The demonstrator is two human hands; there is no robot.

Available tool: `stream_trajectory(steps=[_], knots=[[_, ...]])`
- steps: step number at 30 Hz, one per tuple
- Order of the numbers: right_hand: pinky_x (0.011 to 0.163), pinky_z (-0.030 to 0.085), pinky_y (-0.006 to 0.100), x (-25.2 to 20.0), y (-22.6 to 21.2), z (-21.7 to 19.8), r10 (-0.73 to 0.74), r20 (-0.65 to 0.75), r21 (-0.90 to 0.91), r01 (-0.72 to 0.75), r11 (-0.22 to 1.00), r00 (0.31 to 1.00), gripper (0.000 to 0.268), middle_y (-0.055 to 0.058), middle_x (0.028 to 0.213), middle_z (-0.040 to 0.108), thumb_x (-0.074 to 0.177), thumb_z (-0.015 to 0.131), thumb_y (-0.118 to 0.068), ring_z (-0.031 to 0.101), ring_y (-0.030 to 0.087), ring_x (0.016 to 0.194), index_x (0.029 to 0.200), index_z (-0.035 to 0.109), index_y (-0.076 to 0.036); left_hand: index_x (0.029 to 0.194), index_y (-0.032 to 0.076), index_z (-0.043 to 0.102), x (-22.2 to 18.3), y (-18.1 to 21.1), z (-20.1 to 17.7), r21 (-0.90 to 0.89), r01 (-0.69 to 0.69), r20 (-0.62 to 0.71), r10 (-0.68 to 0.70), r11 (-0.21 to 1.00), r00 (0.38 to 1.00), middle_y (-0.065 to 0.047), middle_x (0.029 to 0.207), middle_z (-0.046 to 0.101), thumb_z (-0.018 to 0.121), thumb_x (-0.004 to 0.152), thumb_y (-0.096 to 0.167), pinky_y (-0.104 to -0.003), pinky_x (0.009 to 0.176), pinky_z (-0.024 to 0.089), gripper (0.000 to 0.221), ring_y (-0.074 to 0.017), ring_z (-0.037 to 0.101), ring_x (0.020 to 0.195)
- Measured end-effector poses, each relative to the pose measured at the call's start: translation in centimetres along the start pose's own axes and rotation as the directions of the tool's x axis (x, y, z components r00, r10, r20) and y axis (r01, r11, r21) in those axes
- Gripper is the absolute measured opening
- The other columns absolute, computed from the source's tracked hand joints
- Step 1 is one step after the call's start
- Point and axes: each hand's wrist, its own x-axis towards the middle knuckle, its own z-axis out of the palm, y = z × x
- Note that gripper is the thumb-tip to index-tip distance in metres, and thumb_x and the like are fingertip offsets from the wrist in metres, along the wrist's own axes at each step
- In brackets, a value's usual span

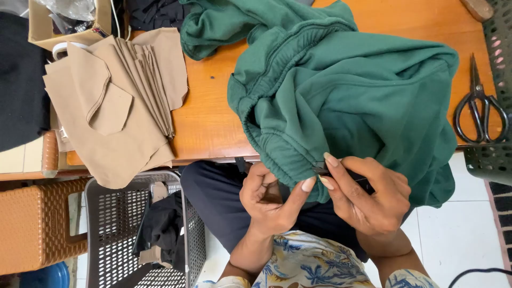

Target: Trimming loose threads from the waistband of a pair of green sweatpants using thread snips

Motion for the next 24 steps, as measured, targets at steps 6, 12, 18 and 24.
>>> stream_trajectory(steps=[6,12,18,24], knots=[[0.037,0.041,0.025,-0.02,0.14,0.06,-0.035,-0.005,0.002,0.035,0.999,0.999,0.011,0.016,0.063,0.056,0.074,0.062,0.002,0.041,0.015,0.038,0.080,0.068,0.009,0.096,-0.009,0.055,0.37,0.32,-0.02,-0.012,-0.015,0.024,0.015,1.000,1.000,-0.017,0.080,0.066,0.069,0.066,-0.007,-0.040,0.082,0.048,0.034,-0.0210,0.062,0.081],[0.034,0.038,0.025,0.04,0.22,0.05,-0.068,-0.003,-0.002,0.068,0.998,0.998,0.009,0.017,0.063,0.056,0.072,0.062,0.005,0.035,0.014,0.036,0.078,0.068,0.009,0.096,-0.007,0.056,0.59,0.64,0.10,0.003,-0.012,0.022,0.012,1.000,1.000,-0.014,0.076,0.066,0.070,0.065,-0.006,-0.039,0.080,0.049,0.033,-0.0192,0.063,0.077],[0.032,0.037,0.026,-0.39,0.50,-0.01,-0.105,-0.007,-0.022,0.105,0.994,0.994,0.010,0.017,0.062,0.056,0.069,0.064,0.007,0.036,0.014,0.035,0.078,0.069,0.008,0.094,-0.006,0.056,0.81,0.59,0.28,0.016,-0.020,0.010,0.019,1.000,1.000,-0.014,0.074,0.066,0.071,0.064,-0.006,-0.039,0.079,0.049,0.033,-0.0164,0.062,0.075],[0.032,0.038,0.026,-0.88,0.79,0.17,-0.063,-0.044,0.049,0.065,0.997,0.997,0.009,0.017,0.063,0.057,0.072,0.061,0.005,0.040,0.014,0.035,0.077,0.067,0.009,0.095,-0.007,0.055,0.25,0.13,0.04,-0.024,0.015,-0.002,-0.015,1.000,1.000,-0.015,0.074,0.066,0.070,0.064,-0.007,-0.038,0.080,0.049,0.035,-0.0175,0.062,0.076]])
